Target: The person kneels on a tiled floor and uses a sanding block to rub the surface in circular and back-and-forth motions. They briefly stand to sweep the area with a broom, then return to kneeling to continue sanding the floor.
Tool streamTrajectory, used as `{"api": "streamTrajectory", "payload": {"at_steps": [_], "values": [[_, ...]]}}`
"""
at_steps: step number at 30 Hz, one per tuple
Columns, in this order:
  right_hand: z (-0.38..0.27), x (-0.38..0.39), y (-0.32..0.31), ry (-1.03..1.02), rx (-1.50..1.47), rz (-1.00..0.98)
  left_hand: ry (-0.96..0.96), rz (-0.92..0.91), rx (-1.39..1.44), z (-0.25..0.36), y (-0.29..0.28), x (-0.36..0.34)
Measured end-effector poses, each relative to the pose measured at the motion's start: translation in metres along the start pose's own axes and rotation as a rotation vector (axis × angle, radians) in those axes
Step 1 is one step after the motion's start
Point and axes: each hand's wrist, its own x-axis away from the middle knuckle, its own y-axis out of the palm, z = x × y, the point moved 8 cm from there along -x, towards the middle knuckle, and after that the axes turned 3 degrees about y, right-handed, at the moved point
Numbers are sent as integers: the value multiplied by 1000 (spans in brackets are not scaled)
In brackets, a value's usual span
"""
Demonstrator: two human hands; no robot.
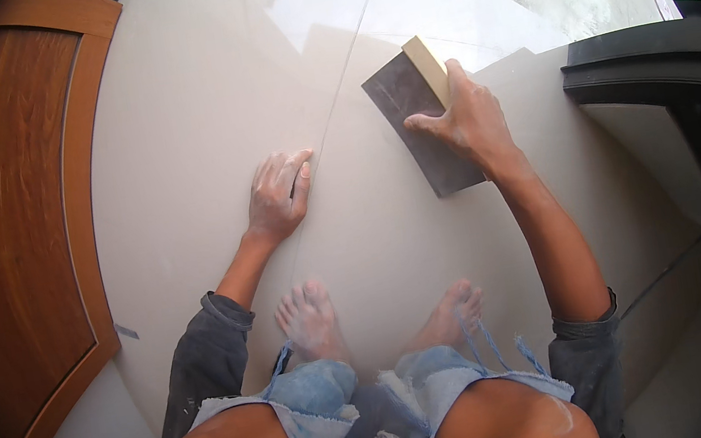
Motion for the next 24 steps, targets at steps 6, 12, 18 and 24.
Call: {"api": "streamTrajectory", "payload": {"at_steps": [6, 12, 18, 24], "values": [[6, -8, -8, 37, 7, -33, -7, -9, -5, -5, 2, -2], [4, -3, -1, -28, 1, 2, -7, 7, 10, -7, 2, -4], [7, -10, 0, 58, -34, -86, -8, -2, 3, -7, 4, -8], [8, -6, 1, 12, -3, -77, -63, -53, -13, -8, 6, -9]]}}
